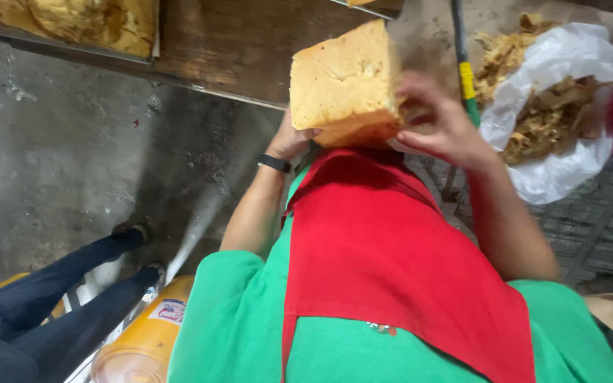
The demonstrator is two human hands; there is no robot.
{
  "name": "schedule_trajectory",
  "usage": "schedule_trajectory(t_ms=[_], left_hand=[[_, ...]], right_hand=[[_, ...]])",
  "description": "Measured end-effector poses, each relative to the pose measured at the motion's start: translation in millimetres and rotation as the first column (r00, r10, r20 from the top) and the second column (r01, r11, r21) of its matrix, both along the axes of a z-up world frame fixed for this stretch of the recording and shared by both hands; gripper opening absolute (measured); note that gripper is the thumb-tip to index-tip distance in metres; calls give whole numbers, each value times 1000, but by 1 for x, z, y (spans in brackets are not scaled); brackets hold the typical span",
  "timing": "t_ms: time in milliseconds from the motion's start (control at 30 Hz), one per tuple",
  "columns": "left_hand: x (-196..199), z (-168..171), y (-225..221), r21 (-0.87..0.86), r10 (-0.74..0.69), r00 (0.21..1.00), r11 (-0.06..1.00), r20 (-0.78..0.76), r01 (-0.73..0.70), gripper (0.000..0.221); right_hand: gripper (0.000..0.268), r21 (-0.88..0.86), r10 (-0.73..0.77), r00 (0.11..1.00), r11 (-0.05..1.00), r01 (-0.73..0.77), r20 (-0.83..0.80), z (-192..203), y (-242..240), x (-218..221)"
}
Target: The person organizes bread loaves on a metal tray and then uses a knife to trim the crust from a loaf into a plastic bag over a wooden table.
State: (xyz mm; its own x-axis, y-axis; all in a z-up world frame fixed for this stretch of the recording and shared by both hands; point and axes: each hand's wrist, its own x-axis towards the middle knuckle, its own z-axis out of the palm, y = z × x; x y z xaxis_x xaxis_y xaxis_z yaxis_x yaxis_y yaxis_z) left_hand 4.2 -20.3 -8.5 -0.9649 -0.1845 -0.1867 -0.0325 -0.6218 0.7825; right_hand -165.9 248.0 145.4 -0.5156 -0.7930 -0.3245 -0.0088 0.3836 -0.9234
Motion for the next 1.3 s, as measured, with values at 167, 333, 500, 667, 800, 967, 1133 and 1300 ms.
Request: schedule_trajectory(t_ms=[167,333,500,667,800,967,1133,1300], left_hand=[[-24,24,4,167,-97,992,980,-86,110,107],[-104,88,-7,-451,-293,903,883,-314,130,108],[-154,144,-7,-524,-284,881,850,-378,49,122],[-133,149,-36,-427,-71,990,904,-125,11,112],[-72,129,-43,-345,188,973,929,134,-132,105],[-1,89,-16,-289,506,827,852,243,-436,104],[18,67,3,-292,566,760,822,318,-489,103],[9,67,11,-288,529,787,845,319,-451,100]], right_hand=[[115,-361,-92,996,929,85,-2,23,-17,0],[61,-428,-298,953,870,247,-56,-51,25,-43],[67,-615,-460,747,432,660,479,-104,72,-155],[63,-740,-281,868,454,496,409,-100,43,-300],[76,-782,-240,968,589,203,70,-99,-4,-385],[77,-431,-167,878,901,-49,-449,-121,-91,-422],[61,-298,-37,823,941,-163,-567,-129,-145,-424],[52,-260,33,872,948,-182,-489,-126,-152,-434]])
